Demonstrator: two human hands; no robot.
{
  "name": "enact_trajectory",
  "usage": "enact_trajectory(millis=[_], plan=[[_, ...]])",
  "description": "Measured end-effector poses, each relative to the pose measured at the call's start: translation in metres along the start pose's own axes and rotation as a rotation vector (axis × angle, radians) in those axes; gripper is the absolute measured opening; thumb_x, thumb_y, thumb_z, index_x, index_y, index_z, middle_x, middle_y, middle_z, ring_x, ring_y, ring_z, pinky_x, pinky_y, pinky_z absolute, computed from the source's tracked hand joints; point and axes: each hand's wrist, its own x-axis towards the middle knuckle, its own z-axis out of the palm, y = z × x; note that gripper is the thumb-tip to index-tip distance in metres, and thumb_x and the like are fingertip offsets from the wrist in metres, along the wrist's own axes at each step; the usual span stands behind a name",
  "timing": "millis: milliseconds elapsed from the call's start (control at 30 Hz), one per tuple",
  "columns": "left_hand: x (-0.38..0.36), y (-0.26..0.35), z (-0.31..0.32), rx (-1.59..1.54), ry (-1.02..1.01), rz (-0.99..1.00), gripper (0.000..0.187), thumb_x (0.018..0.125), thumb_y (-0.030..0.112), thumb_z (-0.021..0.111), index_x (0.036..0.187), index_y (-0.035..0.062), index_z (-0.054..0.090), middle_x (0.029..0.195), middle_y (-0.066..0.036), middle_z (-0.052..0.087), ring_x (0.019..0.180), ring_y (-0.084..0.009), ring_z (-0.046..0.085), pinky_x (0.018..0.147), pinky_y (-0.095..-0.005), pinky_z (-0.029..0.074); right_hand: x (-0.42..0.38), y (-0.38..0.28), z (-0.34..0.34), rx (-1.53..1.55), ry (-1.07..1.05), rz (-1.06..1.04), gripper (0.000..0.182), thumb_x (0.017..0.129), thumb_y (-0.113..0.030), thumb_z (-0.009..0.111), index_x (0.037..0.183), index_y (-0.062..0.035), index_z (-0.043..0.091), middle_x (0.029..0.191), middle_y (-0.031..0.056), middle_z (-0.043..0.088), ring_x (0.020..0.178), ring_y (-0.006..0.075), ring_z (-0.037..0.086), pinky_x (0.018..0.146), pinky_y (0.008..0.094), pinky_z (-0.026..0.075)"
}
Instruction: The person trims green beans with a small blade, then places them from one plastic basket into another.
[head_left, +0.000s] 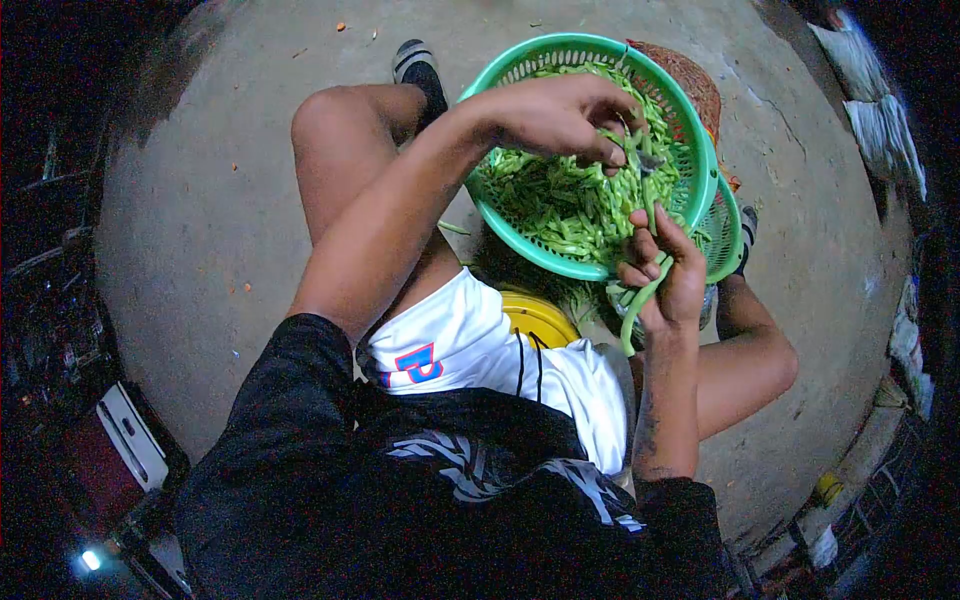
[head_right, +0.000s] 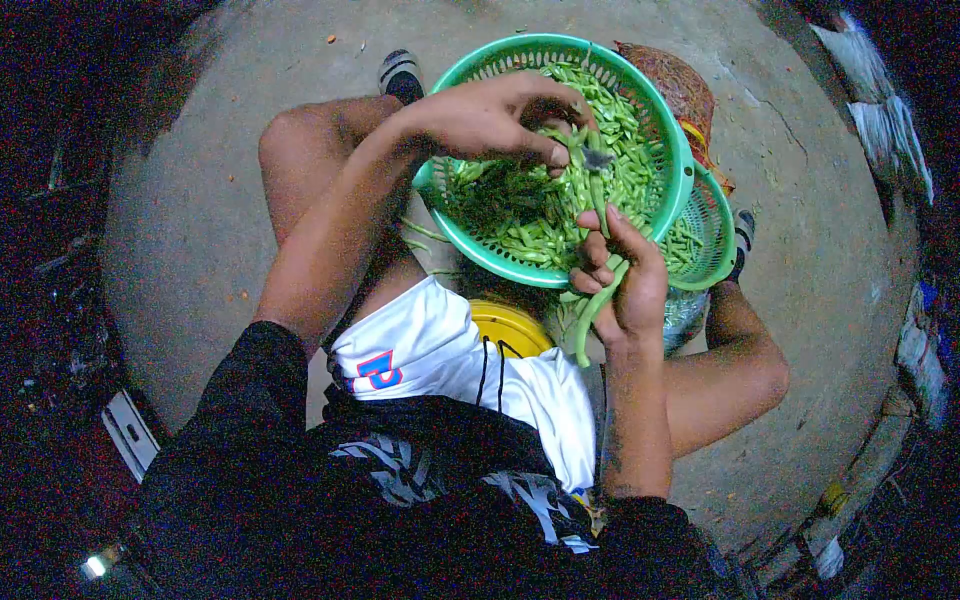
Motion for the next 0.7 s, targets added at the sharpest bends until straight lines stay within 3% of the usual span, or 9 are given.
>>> enact_trajectory(millis=[67, 200, 300, 367, 500, 633, 700], plan=[[-0.003, 0.01, 0.005, 0.077, 0.046, -0.071, 0.037, 0.087, 0.007, 0.074, 0.122, 0.0002, 0.064, 0.105, -0.007, 0.067, 0.094, -0.0149, 0.062, 0.079, -0.0305, 0.052, -0.001, -0.002, -0.001, 0.08, -0.046, 0.042, 0.032, 0.104, -0.027, 0.053, 0.104, 0.0027, 0.066, 0.062, -0.0014, 0.05, 0.046, 0.0054, 0.038, 0.043, 0.0217, 0.034], [0.0, 0.005, 0.001, 0.117, -0.014, -0.008, 0.04, 0.086, 0.009, 0.076, 0.123, 0.0002, 0.063, 0.104, -0.007, 0.066, 0.094, -0.0148, 0.061, 0.08, -0.0303, 0.052, -0.002, -0.003, -0.002, 0.066, 0.022, 0.048, 0.031, 0.104, -0.026, 0.053, 0.102, 0.0016, 0.066, 0.061, -0.0017, 0.049, 0.045, 0.0055, 0.038, 0.042, 0.0218, 0.034], [0.0, 0.008, 0.002, -0.075, -0.11, -0.146, 0.04, 0.085, 0.009, 0.076, 0.123, 0.0006, 0.064, 0.103, -0.006, 0.066, 0.095, -0.0143, 0.06, 0.083, -0.0297, 0.051, -0.002, -0.002, -0.004, 0.062, 0.025, 0.033, 0.029, 0.104, -0.026, 0.054, 0.1, 0.0001, 0.066, 0.06, -0.0027, 0.049, 0.045, 0.0051, 0.038, 0.042, 0.0216, 0.034], [0.001, 0.007, 0.001, 0.17, -0.015, 0.016, 0.036, 0.087, 0.009, 0.074, 0.121, 0.0008, 0.065, 0.103, -0.006, 0.067, 0.094, -0.0139, 0.061, 0.082, -0.0306, 0.052, -0.002, -0.003, -0.006, 0.111, -0.036, 0.056, 0.028, 0.104, -0.025, 0.054, 0.098, -0.0013, 0.066, 0.06, -0.004, 0.048, 0.045, 0.0048, 0.039, 0.043, 0.0216, 0.034], [-0.001, 0.001, -0.025, -0.073, 0.024, -0.048, 0.036, 0.088, 0.009, 0.074, 0.122, 0.0025, 0.065, 0.101, -0.005, 0.069, 0.09, -0.0134, 0.066, 0.082, -0.0291, 0.051, -0.003, -0.005, -0.009, 0.157, -0.065, 0.045, 0.027, 0.104, -0.025, 0.053, 0.097, -0.0019, 0.066, 0.059, -0.0049, 0.046, 0.045, 0.0047, 0.038, 0.043, 0.0217, 0.034], [0.003, 0.005, 0.0, 0.018, -0.051, -0.002, 0.036, 0.087, 0.007, 0.074, 0.122, 0.0022, 0.065, 0.101, -0.004, 0.069, 0.089, -0.0127, 0.066, 0.081, -0.0296, 0.051, -0.002, -0.004, -0.006, 0.119, -0.027, 0.036, 0.027, 0.104, -0.025, 0.053, 0.097, -0.0018, 0.066, 0.059, -0.0052, 0.045, 0.044, 0.005, 0.037, 0.042, 0.0218, 0.033], [0.006, 0.003, 0.011, -0.106, -0.108, -0.024, 0.037, 0.086, 0.009, 0.076, 0.121, 0.0016, 0.065, 0.103, -0.005, 0.069, 0.089, -0.0134, 0.066, 0.082, -0.0309, 0.052, -0.002, -0.004, -0.006, 0.104, -0.031, 0.037, 0.027, 0.104, -0.024, 0.052, 0.097, -0.0016, 0.066, 0.059, -0.0053, 0.044, 0.044, 0.005, 0.037, 0.042, 0.0217, 0.033]])
